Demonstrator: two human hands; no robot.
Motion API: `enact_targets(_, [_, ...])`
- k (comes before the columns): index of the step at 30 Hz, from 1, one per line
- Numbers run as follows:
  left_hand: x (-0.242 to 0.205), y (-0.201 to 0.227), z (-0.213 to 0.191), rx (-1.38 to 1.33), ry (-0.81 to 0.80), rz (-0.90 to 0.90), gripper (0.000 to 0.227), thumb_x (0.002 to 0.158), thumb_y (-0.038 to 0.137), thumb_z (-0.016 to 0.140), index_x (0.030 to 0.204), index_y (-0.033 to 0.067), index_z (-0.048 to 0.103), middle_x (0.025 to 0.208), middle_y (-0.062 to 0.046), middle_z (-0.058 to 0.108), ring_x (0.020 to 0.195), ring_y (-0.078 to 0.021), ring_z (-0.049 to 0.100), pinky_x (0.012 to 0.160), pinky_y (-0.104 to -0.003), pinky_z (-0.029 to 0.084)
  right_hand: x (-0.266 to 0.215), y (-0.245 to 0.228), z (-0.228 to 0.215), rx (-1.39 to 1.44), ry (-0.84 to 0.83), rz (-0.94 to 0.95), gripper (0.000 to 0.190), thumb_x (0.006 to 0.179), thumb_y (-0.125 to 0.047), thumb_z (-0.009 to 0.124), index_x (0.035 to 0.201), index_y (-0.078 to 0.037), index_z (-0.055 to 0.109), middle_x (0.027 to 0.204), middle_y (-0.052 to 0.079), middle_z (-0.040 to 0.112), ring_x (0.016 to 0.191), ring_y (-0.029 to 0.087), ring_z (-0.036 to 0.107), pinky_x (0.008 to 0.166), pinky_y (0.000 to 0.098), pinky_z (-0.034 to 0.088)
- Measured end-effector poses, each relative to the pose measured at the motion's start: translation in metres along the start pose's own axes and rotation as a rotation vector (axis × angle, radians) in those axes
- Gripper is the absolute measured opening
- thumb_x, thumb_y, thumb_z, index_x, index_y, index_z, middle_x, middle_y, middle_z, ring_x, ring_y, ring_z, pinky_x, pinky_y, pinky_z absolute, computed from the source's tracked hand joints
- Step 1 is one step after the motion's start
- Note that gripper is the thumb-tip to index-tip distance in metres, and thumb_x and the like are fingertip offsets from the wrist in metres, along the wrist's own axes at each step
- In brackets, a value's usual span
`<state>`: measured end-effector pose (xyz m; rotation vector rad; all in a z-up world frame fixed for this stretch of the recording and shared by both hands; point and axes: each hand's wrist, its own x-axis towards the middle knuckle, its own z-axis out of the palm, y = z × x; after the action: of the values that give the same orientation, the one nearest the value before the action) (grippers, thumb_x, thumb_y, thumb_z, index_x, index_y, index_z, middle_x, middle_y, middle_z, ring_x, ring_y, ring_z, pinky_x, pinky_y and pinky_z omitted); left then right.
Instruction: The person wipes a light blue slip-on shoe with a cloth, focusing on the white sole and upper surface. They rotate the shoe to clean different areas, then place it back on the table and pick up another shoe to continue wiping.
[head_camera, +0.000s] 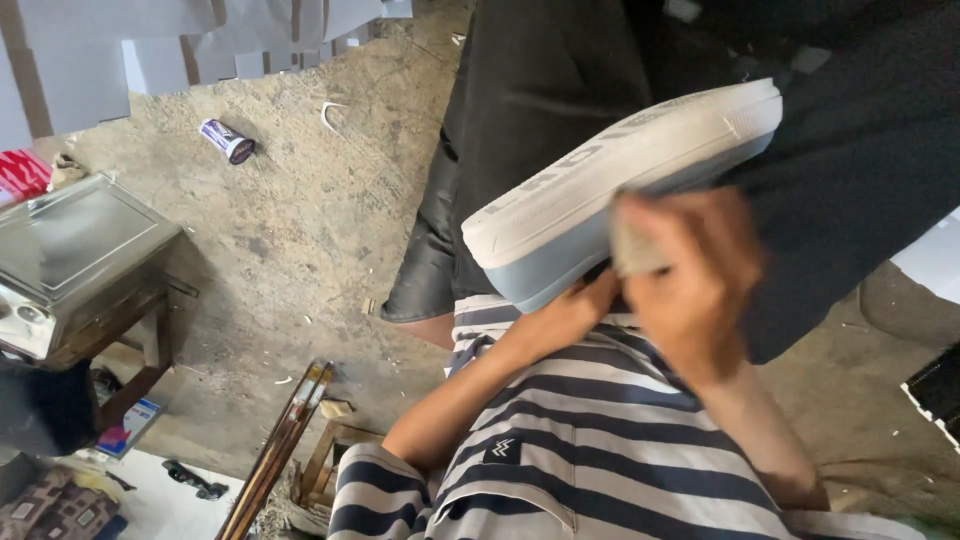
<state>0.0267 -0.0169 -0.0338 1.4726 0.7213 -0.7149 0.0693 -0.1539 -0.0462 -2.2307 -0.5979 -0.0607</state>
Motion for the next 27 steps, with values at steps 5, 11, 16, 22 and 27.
enact_targets(5, [0.006,-0.011,-0.001,0.066,0.022,0.116,0.029,0.089,0.038,0.046,0.103,0.0134,0.053,0.106,-0.005,0.058,0.105,-0.0202,0.049,0.095,-0.035,0.035,0.007,-0.024,0.008,0.263,-0.179,-0.146,0.014,0.093,-0.008,0.068,0.098,-0.012,0.08,0.085,0.004,0.066,0.073,0.025,0.064,0.071,0.0363,0.053])
enact_targets(11, [0.006,-0.021,0.002,0.134,0.036,0.3,0.015,0.09,0.028,0.047,0.089,0.0132,0.049,0.09,-0.006,0.056,0.089,-0.0219,0.049,0.084,-0.038,0.037,0.014,-0.027,-0.008,-0.132,-0.153,0.01,0.011,0.104,0.011,0.082,0.108,0.004,0.074,0.092,0.017,0.063,0.085,0.036,0.056,0.075,0.0481,0.042])
enact_targets(16, [0.011,-0.033,-0.004,0.226,0.033,0.474,0.015,0.09,0.018,0.048,0.076,0.0131,0.045,0.074,-0.008,0.053,0.072,-0.0236,0.049,0.072,-0.041,0.04,-0.003,-0.025,0.009,0.218,-0.464,-0.215,0.046,0.075,0.002,0.089,0.114,-0.009,0.069,0.095,0.005,0.062,0.08,0.021,0.054,0.071,0.0366,0.043])
enact_targets(22, [0.026,-0.031,0.009,0.217,0.046,0.626,0.019,0.09,0.013,0.051,0.072,0.0137,0.045,0.064,-0.006,0.049,0.063,-0.0199,0.048,0.067,-0.039,0.043,0.012,-0.017,-0.02,-0.101,-0.082,0.112,0.007,0.104,0.012,0.077,0.107,0.008,0.072,0.091,0.018,0.06,0.086,0.036,0.055,0.075,0.0472,0.042])
enact_targets(27, [0.02,-0.055,0.004,-0.246,-0.047,0.501,0.016,0.096,0.018,0.057,0.104,0.0084,0.047,0.099,-0.008,0.053,0.095,-0.0231,0.051,0.089,-0.044,0.044,0.02,-0.034,-0.041,0.257,-0.309,-0.048,0.029,0.088,0.013,0.07,0.114,0.001,0.069,0.097,0.013,0.067,0.083,0.027,0.06,0.073,0.039,0.052])
